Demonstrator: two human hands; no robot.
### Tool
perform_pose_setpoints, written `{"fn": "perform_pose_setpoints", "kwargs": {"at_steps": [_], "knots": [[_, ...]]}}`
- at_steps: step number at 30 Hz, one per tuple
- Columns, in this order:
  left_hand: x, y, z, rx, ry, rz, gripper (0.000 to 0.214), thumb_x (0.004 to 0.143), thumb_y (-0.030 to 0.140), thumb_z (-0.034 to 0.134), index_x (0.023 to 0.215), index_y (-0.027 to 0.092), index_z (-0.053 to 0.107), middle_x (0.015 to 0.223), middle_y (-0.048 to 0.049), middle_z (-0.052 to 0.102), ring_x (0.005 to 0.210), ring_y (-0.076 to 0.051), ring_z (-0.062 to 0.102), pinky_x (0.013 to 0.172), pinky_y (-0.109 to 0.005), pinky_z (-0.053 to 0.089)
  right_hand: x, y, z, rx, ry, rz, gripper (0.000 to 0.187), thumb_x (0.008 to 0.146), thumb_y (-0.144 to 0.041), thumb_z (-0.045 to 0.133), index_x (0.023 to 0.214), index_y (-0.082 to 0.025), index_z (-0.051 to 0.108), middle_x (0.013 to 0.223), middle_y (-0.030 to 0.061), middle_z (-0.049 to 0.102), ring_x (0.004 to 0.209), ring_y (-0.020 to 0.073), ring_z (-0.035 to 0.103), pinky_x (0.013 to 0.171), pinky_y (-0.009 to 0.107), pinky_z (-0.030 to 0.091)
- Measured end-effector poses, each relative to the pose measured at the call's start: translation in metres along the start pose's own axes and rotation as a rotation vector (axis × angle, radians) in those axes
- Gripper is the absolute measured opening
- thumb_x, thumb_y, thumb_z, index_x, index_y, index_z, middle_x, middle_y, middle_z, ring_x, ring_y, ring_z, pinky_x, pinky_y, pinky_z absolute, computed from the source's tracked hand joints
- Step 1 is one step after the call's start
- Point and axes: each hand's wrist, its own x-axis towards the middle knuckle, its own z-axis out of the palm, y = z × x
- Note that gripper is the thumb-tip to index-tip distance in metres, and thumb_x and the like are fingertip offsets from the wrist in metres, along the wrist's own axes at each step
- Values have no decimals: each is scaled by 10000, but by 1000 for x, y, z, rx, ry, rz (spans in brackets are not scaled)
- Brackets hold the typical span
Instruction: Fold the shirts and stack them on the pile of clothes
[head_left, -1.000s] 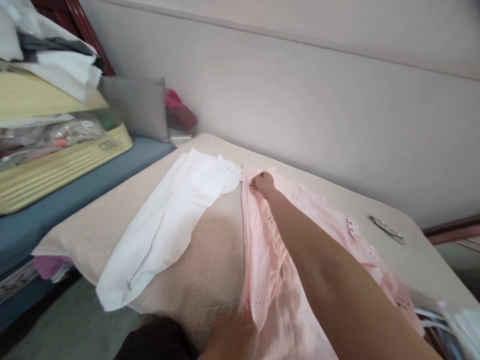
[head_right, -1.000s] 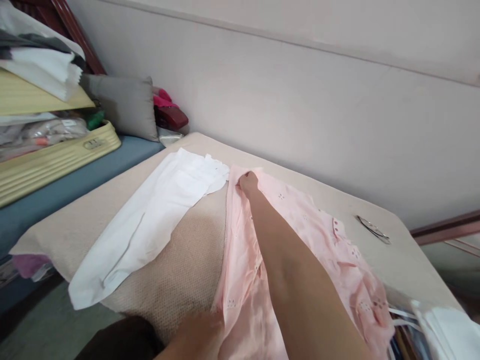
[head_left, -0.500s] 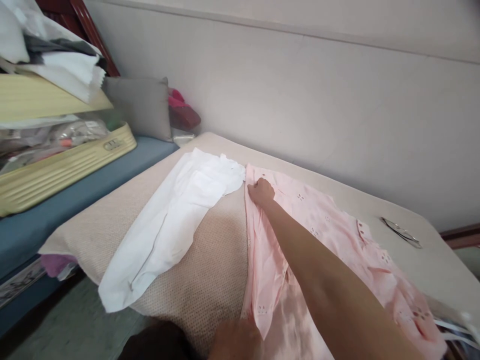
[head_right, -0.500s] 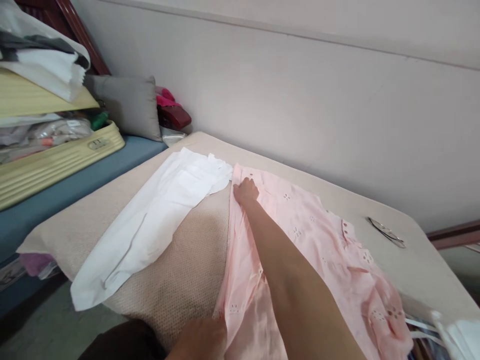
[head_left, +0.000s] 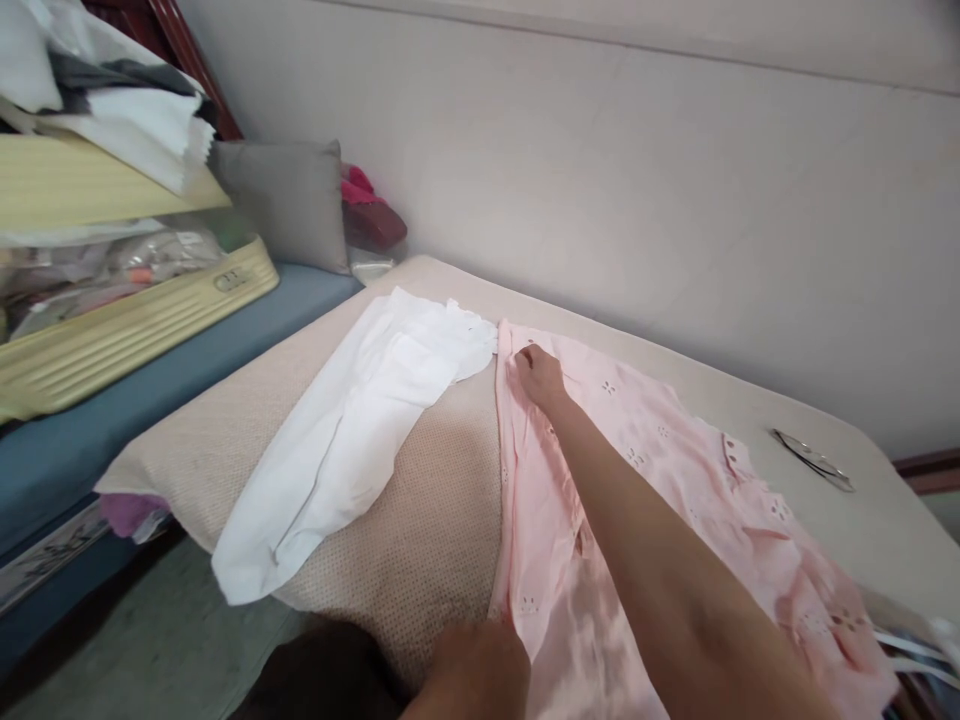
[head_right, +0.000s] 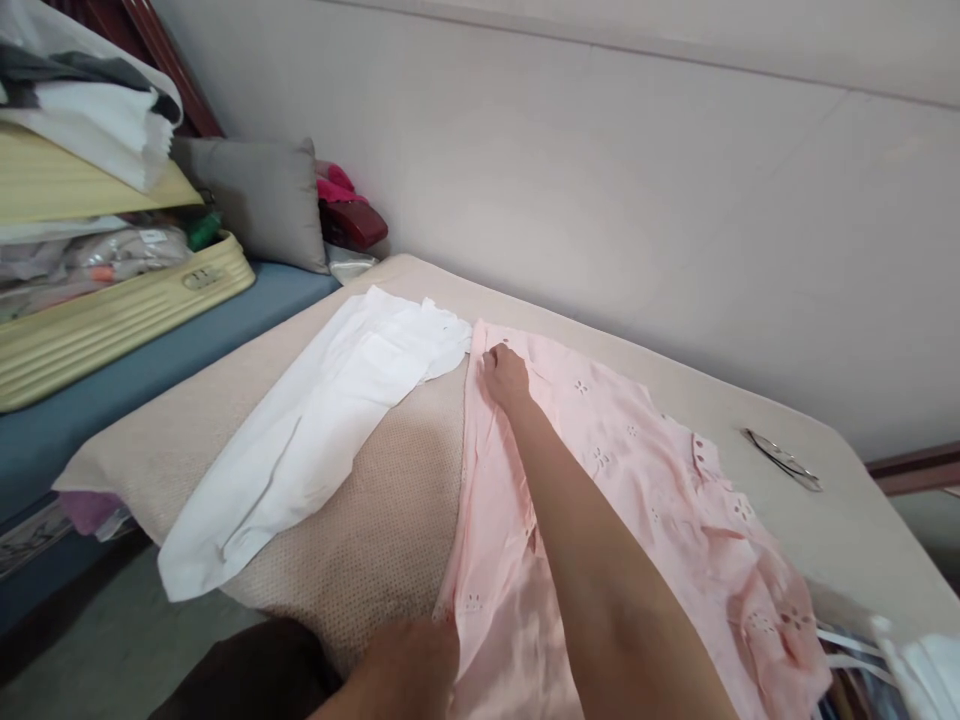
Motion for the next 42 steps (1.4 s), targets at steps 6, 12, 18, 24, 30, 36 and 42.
{"fn": "perform_pose_setpoints", "kwargs": {"at_steps": [6, 12, 18, 24, 30, 36, 42], "knots": [[-40, 10, -27, 171, 12, -22, 300, 808, 226, 599, 1064, 147, 732, 1127, -203, 730, 1078, -366, 696, 915, -457, 539, -81, -1, -24, 43, -108, -180, 508, 1009, -405, 459, 1467, -187, 480, 1543, 151, 489, 1438, 273, 425, 1174, 446, 335], [-60, -11, -50, -12, 306, -59, 245, 933, 252, 428, 799, 190, 623, 737, -68, 708, 638, -181, 667, 614, -284, 439, -252, 10, -98, 112, -93, -312, 422, 1051, -463, 408, 1373, -226, 542, 1352, 121, 641, 1221, 282, 621, 1035, 478, 503], [-74, -12, -32, 3, 614, 30, 151, 865, 138, 501, 767, 198, 599, 752, -17, 685, 687, -146, 623, 656, -265, 389, -416, 46, -96, 122, -11, -355, 316, 1033, -291, 489, 1343, -246, 537, 1293, 101, 649, 1193, 240, 633, 989, 419, 561], [-83, -15, 18, 144, 562, 40, 47, 829, 167, 628, 868, 190, 641, 937, -58, 689, 841, -187, 614, 735, -286, 402, -425, 52, -88, 13, 19, -471, 259, 963, -175, 569, 1219, -197, 597, 1234, 121, 655, 1280, 303, 557, 1041, 497, 510], [-79, -14, 26, 80, 494, 73, 99, 764, 113, 645, 780, 192, 588, 811, -10, 624, 750, -161, 561, 678, -269, 378, -418, 47, -91, -60, -128, -436, 104, 921, -140, 593, 1011, -188, 613, 1150, 97, 637, 1126, 228, 587, 975, 381, 511], [-77, -6, 23, 27, 599, 80, 84, 863, 204, 567, 788, 207, 529, 756, 16, 603, 709, -149, 539, 661, -261, 378, -421, 47, -93, -100, -148, -426, 155, 945, -241, 626, 1084, -176, 608, 1172, 111, 633, 1129, 244, 570, 986, 379, 489], [-82, 14, 37, 455, 770, -198, 92, 966, 256, 475, 997, 218, 553, 832, -47, 687, 756, -221, 653, 657, -307, 365, -429, 47, -92, -135, -117, -444, 241, 943, -261, 638, 1161, -165, 602, 1279, 139, 618, 1205, 276, 555, 1023, 419, 480]]}}
